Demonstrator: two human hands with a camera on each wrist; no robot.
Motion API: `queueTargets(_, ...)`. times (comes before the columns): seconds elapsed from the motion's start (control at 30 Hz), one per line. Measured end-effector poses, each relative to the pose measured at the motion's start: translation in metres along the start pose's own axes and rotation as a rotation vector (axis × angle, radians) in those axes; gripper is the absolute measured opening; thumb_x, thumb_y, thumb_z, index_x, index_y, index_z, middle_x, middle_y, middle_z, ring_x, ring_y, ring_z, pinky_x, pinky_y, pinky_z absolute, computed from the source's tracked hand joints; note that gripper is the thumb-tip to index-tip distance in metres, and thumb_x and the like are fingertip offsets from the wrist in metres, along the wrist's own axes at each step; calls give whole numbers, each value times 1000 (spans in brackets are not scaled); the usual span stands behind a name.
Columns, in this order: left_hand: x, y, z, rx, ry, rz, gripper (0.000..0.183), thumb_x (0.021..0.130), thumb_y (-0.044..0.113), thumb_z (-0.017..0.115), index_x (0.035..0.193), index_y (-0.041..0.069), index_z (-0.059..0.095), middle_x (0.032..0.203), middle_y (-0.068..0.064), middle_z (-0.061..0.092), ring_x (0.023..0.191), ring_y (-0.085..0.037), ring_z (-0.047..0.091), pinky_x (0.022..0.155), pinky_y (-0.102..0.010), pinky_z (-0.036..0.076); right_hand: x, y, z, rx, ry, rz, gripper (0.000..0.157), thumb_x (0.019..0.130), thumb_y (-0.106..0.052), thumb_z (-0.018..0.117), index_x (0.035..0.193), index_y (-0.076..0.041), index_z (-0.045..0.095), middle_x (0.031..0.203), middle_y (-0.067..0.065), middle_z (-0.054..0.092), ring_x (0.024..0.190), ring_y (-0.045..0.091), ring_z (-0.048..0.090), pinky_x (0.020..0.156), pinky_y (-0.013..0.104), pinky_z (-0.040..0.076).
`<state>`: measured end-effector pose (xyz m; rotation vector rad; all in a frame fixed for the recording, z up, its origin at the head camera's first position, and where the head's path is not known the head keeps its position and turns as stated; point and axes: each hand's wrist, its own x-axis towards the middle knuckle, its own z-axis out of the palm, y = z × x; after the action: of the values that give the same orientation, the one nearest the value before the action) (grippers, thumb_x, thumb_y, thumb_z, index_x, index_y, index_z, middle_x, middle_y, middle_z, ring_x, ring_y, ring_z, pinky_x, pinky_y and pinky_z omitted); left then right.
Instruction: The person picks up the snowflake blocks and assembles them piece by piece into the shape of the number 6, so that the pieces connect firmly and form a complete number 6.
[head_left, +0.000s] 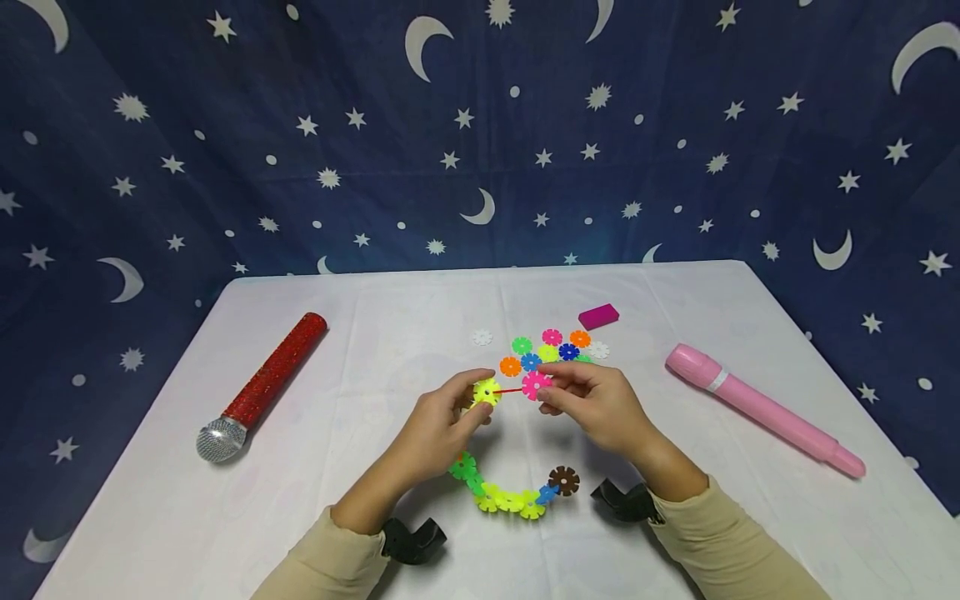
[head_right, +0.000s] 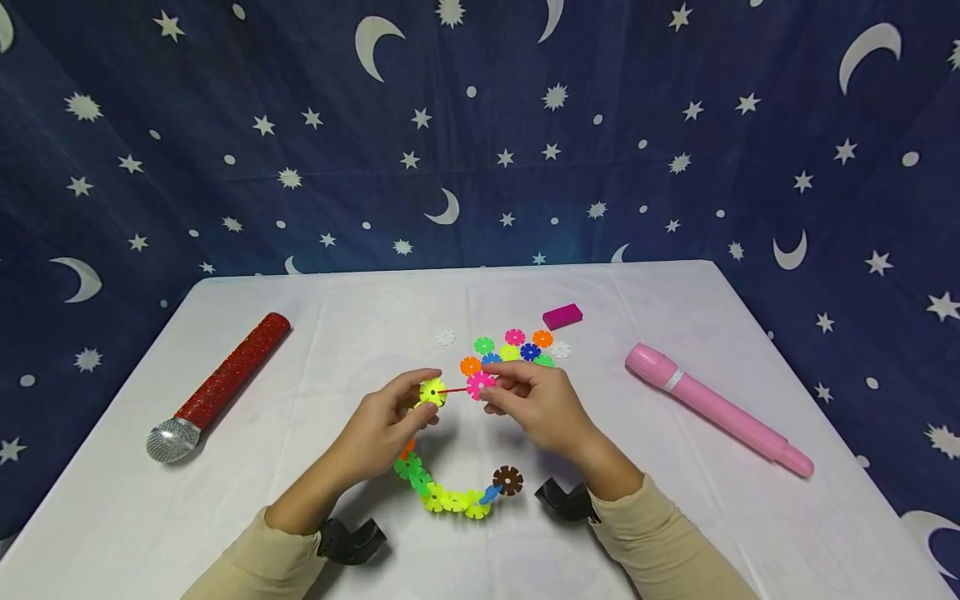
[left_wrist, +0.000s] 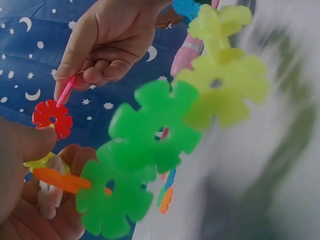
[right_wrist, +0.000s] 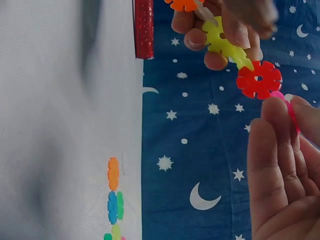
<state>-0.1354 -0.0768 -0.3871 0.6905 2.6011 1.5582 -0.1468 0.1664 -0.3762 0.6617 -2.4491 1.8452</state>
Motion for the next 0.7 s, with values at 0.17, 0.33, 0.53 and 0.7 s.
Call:
queueTargets(0.17,0,1,0,4,7,3,44,97,7,66,139,8,56,88,0,69,73,-25,68,59,-27,48,0,2,0,1,-37,-9,35,88,5,72,121,15,64,88,13,73,77,16,73,75,29,58)
queueTargets(0.33,0,2,0,22,7,10,44,96,7,67,140,5,56,89,-3,71,76,-25,69,59,-26,47,-1,2,0,-97,-55,-61,41,83,0,79,120,10,67,87,4,71,76,14,68,71,27,58)
queueTargets(0.53,-2,3,1,49,15,77,45,95,5,68,139,-1,56,93,-11,72,80,-24,71,68,-26,53,-3,2,4,-75,-42,-137,39,82,6,78,119,12,67,83,7,74,75,14,71,68,27,58)
queueTargets(0.7,-2,3,2,37,30,73,44,94,4,68,137,1,57,89,-7,72,79,-24,71,68,-27,53,-3,5,7,-23,-54,-119,39,84,8,74,121,14,64,84,9,74,77,16,73,72,28,58)
